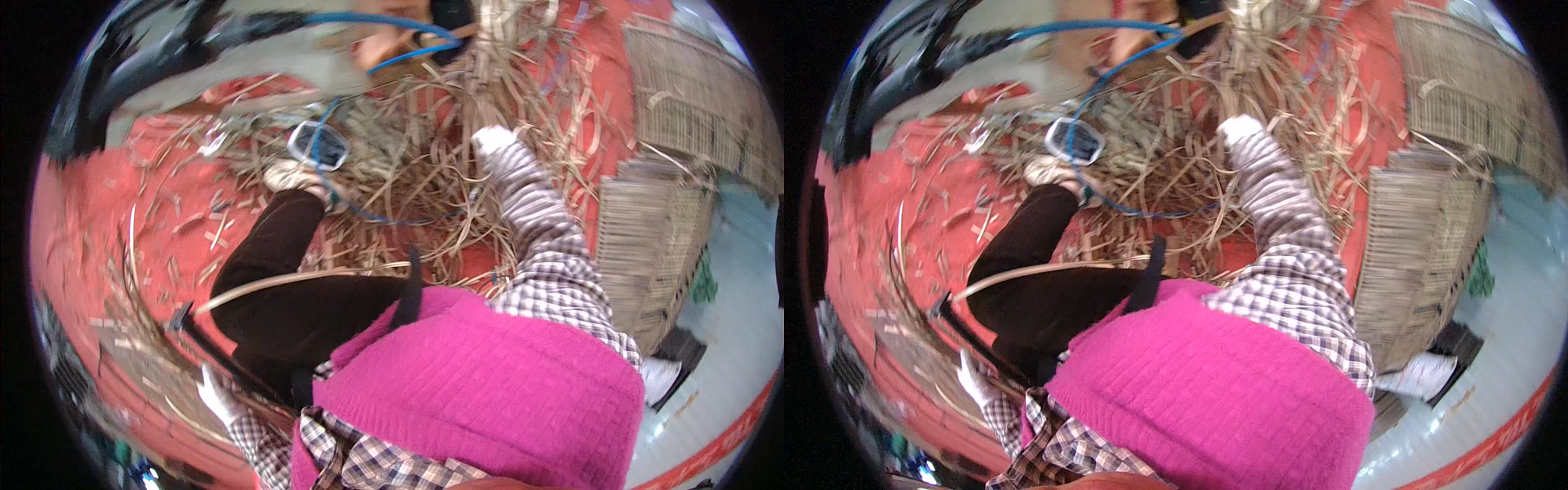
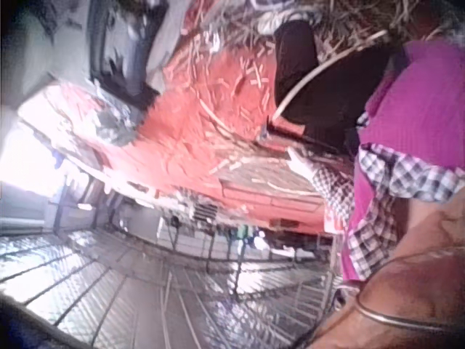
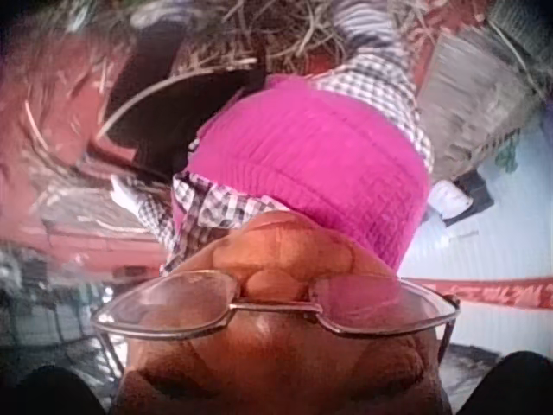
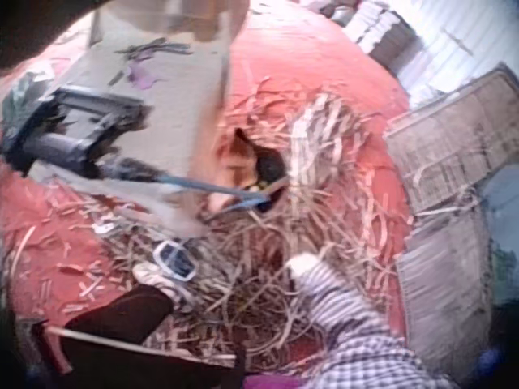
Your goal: The person weaves thin bamboo strips into a curved metal frame, securing them with a pneumatic nail gun. They repeatedly pick up strips, align them along the frame, and fasten them in place while working in a workshop.
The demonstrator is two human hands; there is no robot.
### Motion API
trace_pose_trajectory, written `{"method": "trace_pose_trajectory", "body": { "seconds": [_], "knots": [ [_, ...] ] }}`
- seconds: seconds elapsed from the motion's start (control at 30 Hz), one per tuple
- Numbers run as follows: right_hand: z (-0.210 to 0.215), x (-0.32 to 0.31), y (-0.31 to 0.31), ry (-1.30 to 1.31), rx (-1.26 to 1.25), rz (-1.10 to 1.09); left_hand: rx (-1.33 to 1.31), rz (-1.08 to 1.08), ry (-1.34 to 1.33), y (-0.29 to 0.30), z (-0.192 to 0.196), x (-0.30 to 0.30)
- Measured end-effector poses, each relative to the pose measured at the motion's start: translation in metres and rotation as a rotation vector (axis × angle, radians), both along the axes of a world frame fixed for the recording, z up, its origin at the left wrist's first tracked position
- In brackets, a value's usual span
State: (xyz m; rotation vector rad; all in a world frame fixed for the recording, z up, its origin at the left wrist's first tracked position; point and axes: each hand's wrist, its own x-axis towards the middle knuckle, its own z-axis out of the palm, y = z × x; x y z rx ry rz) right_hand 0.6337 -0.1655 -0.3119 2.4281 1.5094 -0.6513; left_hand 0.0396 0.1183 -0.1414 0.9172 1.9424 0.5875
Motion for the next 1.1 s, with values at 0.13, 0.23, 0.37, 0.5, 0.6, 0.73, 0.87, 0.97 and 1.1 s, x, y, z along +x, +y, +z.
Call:
{"method": "trace_pose_trajectory", "body": {
  "seconds": [0.13,0.23,0.37,0.5,0.6,0.73,0.87,0.97,1.1],
  "knots": [
    [0.212,0.122,-0.103,-0.330,0.234,-1.104,0.045,-0.129,-0.003,0.002,-0.002,-0.002],
    [0.351,0.151,-0.133,-0.536,1.071,-1.876,0.055,-0.139,0.050,0.004,-0.008,-0.006],
    [0.369,0.158,-0.135,-0.589,1.000,-1.476,0.074,-0.087,-0.010,0.005,-0.013,-0.010],
    [0.271,0.177,-0.128,-0.535,0.269,-1.068,0.076,-0.137,-0.006,0.007,-0.011,-0.017],
    [0.191,0.159,-0.114,-0.453,-0.204,-0.721,0.098,-0.207,0.112,0.006,-0.007,-0.023],
    [0.116,0.079,-0.071,-0.205,-0.501,-0.016,0.052,-0.156,0.101,0.006,-0.007,-0.026],
    [0.059,-0.058,-0.033,0.789,0.150,-0.317,0.098,-0.247,0.106,0.004,-0.008,-0.022],
    [0.020,-0.162,-0.017,0.806,-0.021,-0.108,0.067,-0.261,0.099,0.003,-0.008,-0.019],
    [-0.033,-0.237,-0.013,0.587,-0.292,-0.025,0.083,-0.291,0.141,0.002,-0.006,-0.019]
  ]
}}
